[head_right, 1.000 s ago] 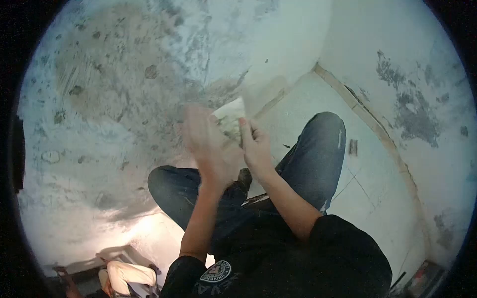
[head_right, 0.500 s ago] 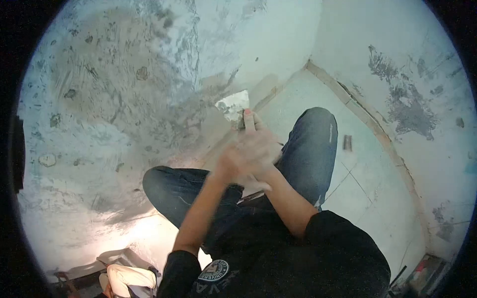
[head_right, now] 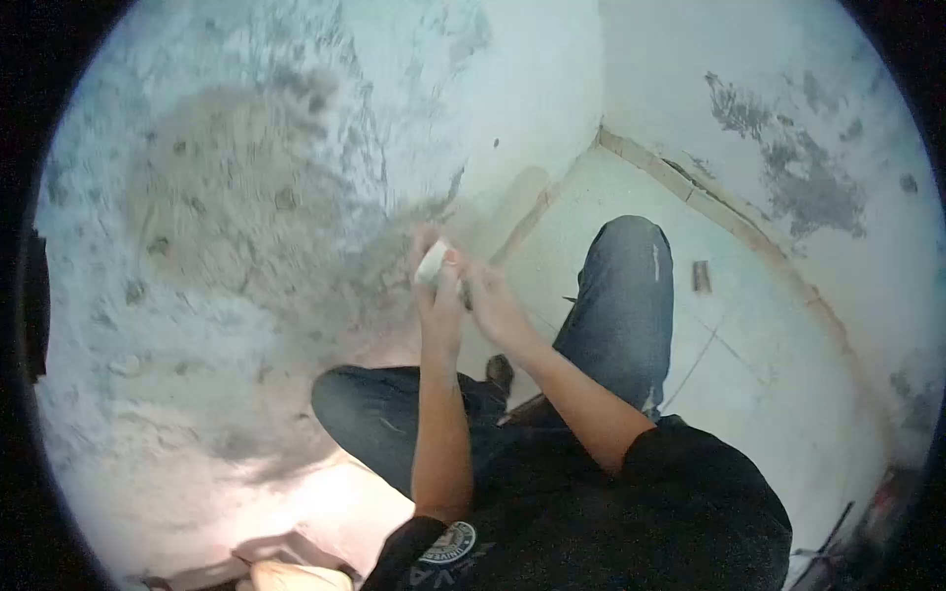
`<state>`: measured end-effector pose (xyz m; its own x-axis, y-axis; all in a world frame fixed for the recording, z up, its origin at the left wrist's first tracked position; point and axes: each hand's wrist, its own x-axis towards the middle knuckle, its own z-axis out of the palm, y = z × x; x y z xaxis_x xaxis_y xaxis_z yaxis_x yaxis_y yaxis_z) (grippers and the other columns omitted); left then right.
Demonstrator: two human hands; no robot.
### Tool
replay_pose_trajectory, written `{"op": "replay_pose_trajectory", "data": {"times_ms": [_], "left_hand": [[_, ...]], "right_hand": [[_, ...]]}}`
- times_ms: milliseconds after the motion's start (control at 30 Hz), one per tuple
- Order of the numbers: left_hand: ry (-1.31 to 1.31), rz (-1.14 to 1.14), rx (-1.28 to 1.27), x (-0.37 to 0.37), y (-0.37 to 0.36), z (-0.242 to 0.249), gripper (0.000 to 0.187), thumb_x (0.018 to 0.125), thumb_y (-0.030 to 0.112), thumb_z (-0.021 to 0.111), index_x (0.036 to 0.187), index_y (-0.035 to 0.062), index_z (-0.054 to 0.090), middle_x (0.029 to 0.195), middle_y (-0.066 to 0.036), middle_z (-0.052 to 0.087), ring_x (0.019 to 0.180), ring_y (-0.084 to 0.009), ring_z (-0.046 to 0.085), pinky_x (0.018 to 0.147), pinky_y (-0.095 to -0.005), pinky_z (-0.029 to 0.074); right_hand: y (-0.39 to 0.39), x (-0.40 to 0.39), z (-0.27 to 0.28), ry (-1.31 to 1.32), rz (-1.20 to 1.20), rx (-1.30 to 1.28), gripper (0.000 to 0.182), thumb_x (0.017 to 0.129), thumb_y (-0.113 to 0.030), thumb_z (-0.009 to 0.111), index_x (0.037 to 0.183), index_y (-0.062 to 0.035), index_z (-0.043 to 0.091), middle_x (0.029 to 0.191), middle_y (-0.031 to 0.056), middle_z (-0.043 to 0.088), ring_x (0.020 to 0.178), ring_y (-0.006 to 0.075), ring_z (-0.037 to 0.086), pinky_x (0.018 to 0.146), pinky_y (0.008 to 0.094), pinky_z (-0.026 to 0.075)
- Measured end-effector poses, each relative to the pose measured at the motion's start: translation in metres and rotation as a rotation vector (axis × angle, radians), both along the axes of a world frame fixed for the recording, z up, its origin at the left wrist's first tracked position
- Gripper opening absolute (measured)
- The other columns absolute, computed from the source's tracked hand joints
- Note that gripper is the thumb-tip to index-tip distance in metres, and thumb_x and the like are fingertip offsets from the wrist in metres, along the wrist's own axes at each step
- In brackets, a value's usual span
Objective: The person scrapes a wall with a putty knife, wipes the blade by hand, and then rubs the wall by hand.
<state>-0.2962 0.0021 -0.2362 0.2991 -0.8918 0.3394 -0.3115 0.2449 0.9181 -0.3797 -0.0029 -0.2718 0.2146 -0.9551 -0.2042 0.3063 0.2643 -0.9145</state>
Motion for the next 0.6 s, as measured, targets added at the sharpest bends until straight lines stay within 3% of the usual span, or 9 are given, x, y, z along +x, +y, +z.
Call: {"op": "replay_pose_trajectory", "data": {"times_ms": [33,100,200,300,367,433,500,567,600], "left_hand": [[0.363,-0.074,0.252,0.004,-0.002,-0.006,0.055,0.101,0.036,0.049,0.145,0.0053,0.041,0.13,-0.013,0.054,0.111,-0.0257,0.059,0.094,-0.0373,0.047],[0.51,-0.05,0.2,0.023,-0.007,-0.023,0.051,0.101,0.033,0.05,0.144,0.006,0.043,0.118,-0.01,0.056,0.098,-0.0221,0.062,0.084,-0.0346,0.049],[0.756,0.045,0.089,0.067,-0.01,-0.02,0.042,0.095,0.018,0.061,0.133,0.0074,0.048,0.1,-0.01,0.059,0.079,-0.0157,0.06,0.065,-0.0291,0.051],[0.458,0.088,0.093,0.067,-0.016,0.025,0.046,0.095,0.02,0.062,0.136,0.0063,0.046,0.109,-0.011,0.057,0.088,-0.0169,0.061,0.075,-0.0311,0.051],[0.015,0.036,0.078,0.066,-0.022,0.047,0.054,0.095,0.023,0.063,0.142,0.0051,0.041,0.12,-0.013,0.053,0.102,-0.0187,0.057,0.088,-0.0337,0.049],[-0.156,-0.003,0.115,0.039,-0.018,0.097,0.064,0.095,0.029,0.063,0.146,0.0031,0.036,0.138,-0.017,0.046,0.124,-0.0257,0.048,0.104,-0.0396,0.039],[-0.577,-0.04,-0.121,0.065,-0.03,0.12,0.073,0.093,0.037,0.065,0.148,0.0019,0.032,0.148,-0.018,0.039,0.137,-0.0318,0.038,0.112,-0.0455,0.031],[-1.035,0.274,-0.403,0.092,-0.034,0.16,0.079,0.091,0.045,0.066,0.149,0.0033,0.033,0.155,-0.019,0.033,0.146,-0.0341,0.026,0.118,-0.0502,0.019],[-1.363,0.433,-0.502,0.12,-0.032,0.187,0.079,0.09,0.052,0.063,0.15,0.0083,0.034,0.156,-0.015,0.033,0.145,-0.0358,0.026,0.116,-0.0529,0.021]], "right_hand": [[-0.001,0.008,-0.008,0.234,0.032,-0.238,0.041,0.102,-0.037,0.044,0.115,-0.0008,0.059,0.091,0.0163,0.065,0.088,0.0257,0.064,0.079,0.037,0.048],[0.013,0.018,0.007,0.384,0.042,-0.253,0.041,0.1,-0.035,0.048,0.115,0.0013,0.058,0.096,0.0247,0.065,0.094,0.0386,0.064,0.081,0.044,0.049],[0.025,0.026,0.04,0.51,0.158,-0.215,0.037,0.096,-0.022,0.052,0.127,-0.0019,0.056,0.118,0.0301,0.059,0.107,0.0435,0.06,0.084,0.0456,0.049],[0.024,0.045,0.031,0.379,0.038,-0.479,0.043,0.092,-0.018,0.055,0.132,-0.0022,0.05,0.114,0.0283,0.06,0.102,0.0453,0.06,0.084,0.0489,0.048],[0.015,0.051,0.043,0.243,-0.083,-0.733,0.05,0.088,-0.012,0.057,0.136,-0.0028,0.046,0.111,0.026,0.061,0.097,0.0467,0.059,0.08,0.0492,0.048],[-0.003,0.061,0.057,0.122,-0.125,-0.762,0.061,0.084,-0.008,0.057,0.142,-0.0031,0.04,0.105,0.0253,0.057,0.092,0.0459,0.057,0.078,0.0489,0.047],[-0.03,0.07,0.081,0.085,-0.284,-0.763,0.071,0.084,-0.007,0.056,0.15,-0.0056,0.031,0.102,0.0248,0.056,0.087,0.0433,0.057,0.076,0.049,0.047],[-0.058,0.062,0.102,0.119,-0.359,-0.707,0.072,0.085,-0.007,0.054,0.152,-0.0067,0.029,0.105,0.0259,0.056,0.087,0.0429,0.057,0.076,0.0488,0.047],[-0.072,0.056,0.107,0.076,-0.396,-0.627,0.063,0.092,-0.012,0.051,0.151,-0.0069,0.031,0.116,0.0266,0.056,0.098,0.0421,0.058,0.083,0.0462,0.047]]}}
